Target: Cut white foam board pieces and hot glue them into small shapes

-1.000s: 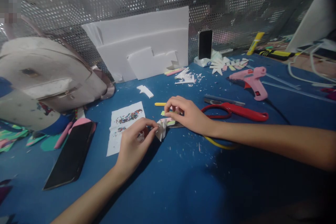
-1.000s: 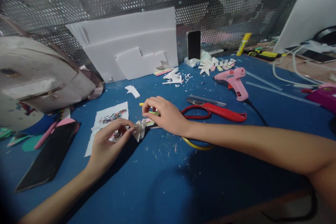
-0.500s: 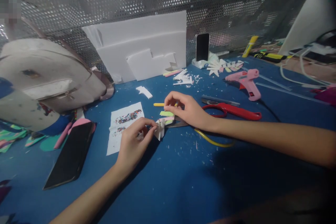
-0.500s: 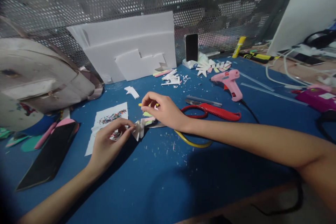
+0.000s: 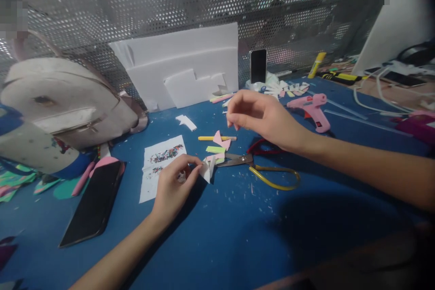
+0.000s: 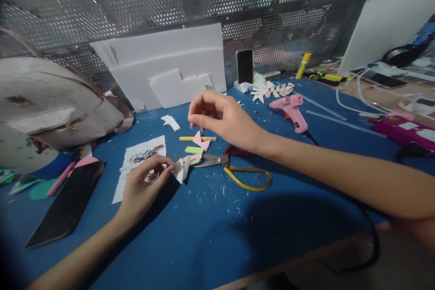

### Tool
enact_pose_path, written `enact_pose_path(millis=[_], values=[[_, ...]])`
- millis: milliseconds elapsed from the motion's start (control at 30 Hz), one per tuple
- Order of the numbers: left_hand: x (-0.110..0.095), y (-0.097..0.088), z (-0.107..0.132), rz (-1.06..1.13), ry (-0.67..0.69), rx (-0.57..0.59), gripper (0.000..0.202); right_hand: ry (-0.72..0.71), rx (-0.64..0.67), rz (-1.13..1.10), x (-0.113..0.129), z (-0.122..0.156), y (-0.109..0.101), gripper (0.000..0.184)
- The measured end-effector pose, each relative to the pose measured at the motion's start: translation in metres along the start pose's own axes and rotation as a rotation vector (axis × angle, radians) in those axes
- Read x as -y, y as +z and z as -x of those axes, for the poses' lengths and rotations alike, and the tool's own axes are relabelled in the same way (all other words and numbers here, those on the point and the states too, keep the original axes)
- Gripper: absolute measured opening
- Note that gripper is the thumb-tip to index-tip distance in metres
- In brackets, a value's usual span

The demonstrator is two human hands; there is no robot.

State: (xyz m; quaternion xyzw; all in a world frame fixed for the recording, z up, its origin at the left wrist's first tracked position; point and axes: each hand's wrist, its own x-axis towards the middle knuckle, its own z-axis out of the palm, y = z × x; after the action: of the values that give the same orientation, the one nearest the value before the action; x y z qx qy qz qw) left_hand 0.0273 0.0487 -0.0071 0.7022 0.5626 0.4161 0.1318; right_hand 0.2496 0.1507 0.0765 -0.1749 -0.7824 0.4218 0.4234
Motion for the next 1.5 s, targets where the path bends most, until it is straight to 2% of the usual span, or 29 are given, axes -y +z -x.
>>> enact_pose_path(millis=[300, 500, 800, 933, 1000, 1133, 1233, 1367, 1500], values=[[0.001, 0.001, 0.000, 0.012, 0.005, 0.005, 0.010, 0.115, 0.139, 0.031, 0.032, 0.021, -0.016, 0.007], [0.002, 0.000, 0.001, 0.022, 0.000, 0.008, 0.010, 0.101, 0.149, 0.028, 0.049, 0.028, -0.021, 0.007], [0.004, 0.002, -0.001, 0.034, 0.006, 0.001, 0.009, 0.210, 0.229, 0.075, 0.048, 0.031, -0.016, 0.009], [0.004, 0.002, 0.000, 0.033, 0.005, 0.005, 0.009, 0.200, 0.274, 0.148, 0.038, 0.028, -0.015, 0.005], [0.004, 0.001, 0.001, 0.031, 0.004, 0.006, 0.009, 0.154, 0.316, 0.266, 0.028, 0.027, -0.014, 0.003], [0.003, 0.001, 0.002, 0.029, 0.007, 0.007, 0.010, 0.062, 0.405, 0.606, -0.004, 0.024, -0.008, 0.006], [0.003, 0.001, 0.002, 0.031, 0.014, 0.004, 0.010, 0.003, 0.433, 0.754, -0.031, 0.023, -0.001, 0.009], [0.003, 0.001, 0.001, 0.030, 0.022, 0.003, 0.011, -0.076, 0.429, 0.827, -0.054, 0.022, 0.008, 0.008], [0.002, 0.001, 0.000, 0.023, 0.025, 0.006, 0.011, -0.145, 0.458, 0.843, -0.062, 0.021, 0.011, 0.011]])
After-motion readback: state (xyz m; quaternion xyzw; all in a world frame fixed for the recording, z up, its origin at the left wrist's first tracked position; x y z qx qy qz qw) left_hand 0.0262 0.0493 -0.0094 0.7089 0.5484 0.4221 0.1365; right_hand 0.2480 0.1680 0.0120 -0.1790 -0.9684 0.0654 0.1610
